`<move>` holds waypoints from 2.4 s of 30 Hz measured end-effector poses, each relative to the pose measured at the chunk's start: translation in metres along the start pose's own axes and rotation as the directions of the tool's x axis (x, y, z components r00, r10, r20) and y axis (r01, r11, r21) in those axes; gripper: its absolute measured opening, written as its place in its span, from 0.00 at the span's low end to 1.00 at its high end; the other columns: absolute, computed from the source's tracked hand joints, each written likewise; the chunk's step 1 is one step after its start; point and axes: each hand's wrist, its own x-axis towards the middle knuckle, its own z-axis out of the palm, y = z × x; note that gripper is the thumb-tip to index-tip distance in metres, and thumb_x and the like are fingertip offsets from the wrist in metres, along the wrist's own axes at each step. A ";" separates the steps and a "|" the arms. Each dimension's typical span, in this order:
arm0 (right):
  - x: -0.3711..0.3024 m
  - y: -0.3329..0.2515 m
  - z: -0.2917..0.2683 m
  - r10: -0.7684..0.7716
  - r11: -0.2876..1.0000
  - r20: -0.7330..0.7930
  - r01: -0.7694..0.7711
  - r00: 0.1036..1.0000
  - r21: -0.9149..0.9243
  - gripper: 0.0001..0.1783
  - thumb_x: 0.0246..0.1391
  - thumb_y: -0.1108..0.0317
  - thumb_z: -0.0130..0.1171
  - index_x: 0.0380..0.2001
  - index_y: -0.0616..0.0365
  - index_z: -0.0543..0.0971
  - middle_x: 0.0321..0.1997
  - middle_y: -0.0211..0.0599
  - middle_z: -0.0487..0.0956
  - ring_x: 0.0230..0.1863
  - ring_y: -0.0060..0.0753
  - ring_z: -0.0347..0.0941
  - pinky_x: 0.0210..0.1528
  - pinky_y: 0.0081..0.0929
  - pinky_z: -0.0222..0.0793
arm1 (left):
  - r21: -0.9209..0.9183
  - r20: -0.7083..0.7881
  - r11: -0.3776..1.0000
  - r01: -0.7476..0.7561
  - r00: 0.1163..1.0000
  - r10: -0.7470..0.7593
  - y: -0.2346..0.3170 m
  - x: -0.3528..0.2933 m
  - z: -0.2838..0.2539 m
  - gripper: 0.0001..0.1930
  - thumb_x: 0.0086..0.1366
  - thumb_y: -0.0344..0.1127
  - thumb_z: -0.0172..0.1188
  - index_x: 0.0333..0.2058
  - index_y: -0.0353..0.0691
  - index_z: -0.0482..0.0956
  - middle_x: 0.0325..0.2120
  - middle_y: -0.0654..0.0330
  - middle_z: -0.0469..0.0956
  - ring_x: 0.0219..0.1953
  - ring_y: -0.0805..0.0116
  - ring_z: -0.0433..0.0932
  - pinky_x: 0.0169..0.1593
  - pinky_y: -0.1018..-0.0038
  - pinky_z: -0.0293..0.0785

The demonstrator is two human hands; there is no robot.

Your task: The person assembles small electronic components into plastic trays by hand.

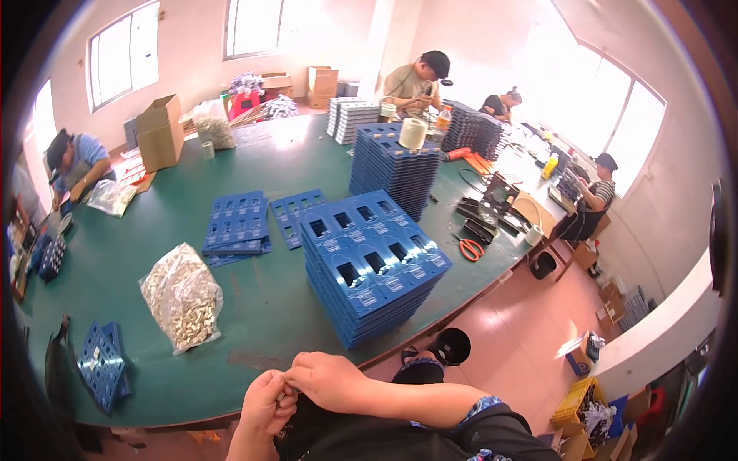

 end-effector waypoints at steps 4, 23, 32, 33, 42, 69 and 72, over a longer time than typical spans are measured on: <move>-0.010 -0.003 -0.007 -0.098 0.991 -0.082 0.089 0.992 -0.101 0.10 0.53 0.70 0.56 0.39 0.56 0.80 0.35 0.34 0.76 0.39 0.42 0.75 0.36 0.36 0.74 | -0.012 0.102 1.000 0.021 0.995 -0.020 0.000 -0.003 0.014 0.16 0.71 0.43 0.56 0.28 0.38 0.71 0.20 0.63 0.68 0.18 0.78 0.61 0.17 0.85 0.54; -0.026 -0.043 -0.161 -0.299 0.884 -0.109 0.232 0.948 -0.405 0.11 0.48 0.70 0.57 0.37 0.52 0.78 0.33 0.35 0.74 0.35 0.39 0.75 0.36 0.34 0.73 | -0.070 0.012 0.992 0.102 0.995 -0.101 0.001 0.017 0.056 0.14 0.72 0.42 0.52 0.38 0.36 0.75 0.24 0.61 0.71 0.21 0.73 0.64 0.19 0.81 0.57; 0.089 0.019 -0.228 0.030 0.975 0.004 -0.028 1.000 -0.221 0.10 0.56 0.63 0.62 0.32 0.60 0.83 0.34 0.40 0.79 0.39 0.45 0.77 0.44 0.35 0.72 | -0.267 0.015 0.963 0.039 0.999 -0.036 0.019 0.045 0.057 0.07 0.70 0.33 0.50 0.41 0.38 0.74 0.28 0.59 0.74 0.23 0.74 0.66 0.21 0.82 0.60; 0.094 0.021 -0.226 0.019 0.975 0.064 -0.004 0.998 -0.224 0.10 0.56 0.63 0.62 0.32 0.59 0.83 0.34 0.40 0.78 0.39 0.45 0.77 0.44 0.35 0.72 | -0.235 0.029 0.972 0.016 1.000 -0.010 0.020 0.045 0.059 0.06 0.71 0.33 0.52 0.41 0.39 0.74 0.28 0.60 0.74 0.23 0.75 0.66 0.21 0.83 0.59; 0.103 0.037 -0.209 -0.010 0.977 0.078 0.026 0.997 -0.212 0.07 0.55 0.66 0.64 0.33 0.58 0.84 0.32 0.37 0.77 0.37 0.39 0.76 0.41 0.32 0.71 | -0.194 0.074 0.981 -0.031 0.996 0.046 0.036 0.053 0.078 0.08 0.73 0.37 0.51 0.40 0.40 0.73 0.28 0.62 0.73 0.22 0.76 0.65 0.21 0.83 0.57; 0.098 0.043 -0.202 -0.153 0.921 0.058 0.164 0.986 -0.355 0.09 0.56 0.61 0.60 0.31 0.53 0.84 0.33 0.34 0.77 0.38 0.43 0.77 0.40 0.37 0.73 | -0.186 0.114 0.981 -0.059 0.990 0.081 0.038 0.054 0.079 0.08 0.73 0.37 0.51 0.40 0.40 0.74 0.28 0.61 0.73 0.23 0.75 0.65 0.21 0.83 0.58; 0.097 0.042 -0.202 -0.155 0.920 0.053 0.163 0.987 -0.355 0.09 0.56 0.61 0.60 0.31 0.53 0.84 0.33 0.34 0.77 0.38 0.42 0.77 0.40 0.37 0.73 | -0.184 0.111 0.981 -0.064 0.990 0.085 0.037 0.054 0.077 0.07 0.73 0.36 0.51 0.40 0.40 0.74 0.28 0.61 0.73 0.23 0.74 0.65 0.21 0.83 0.58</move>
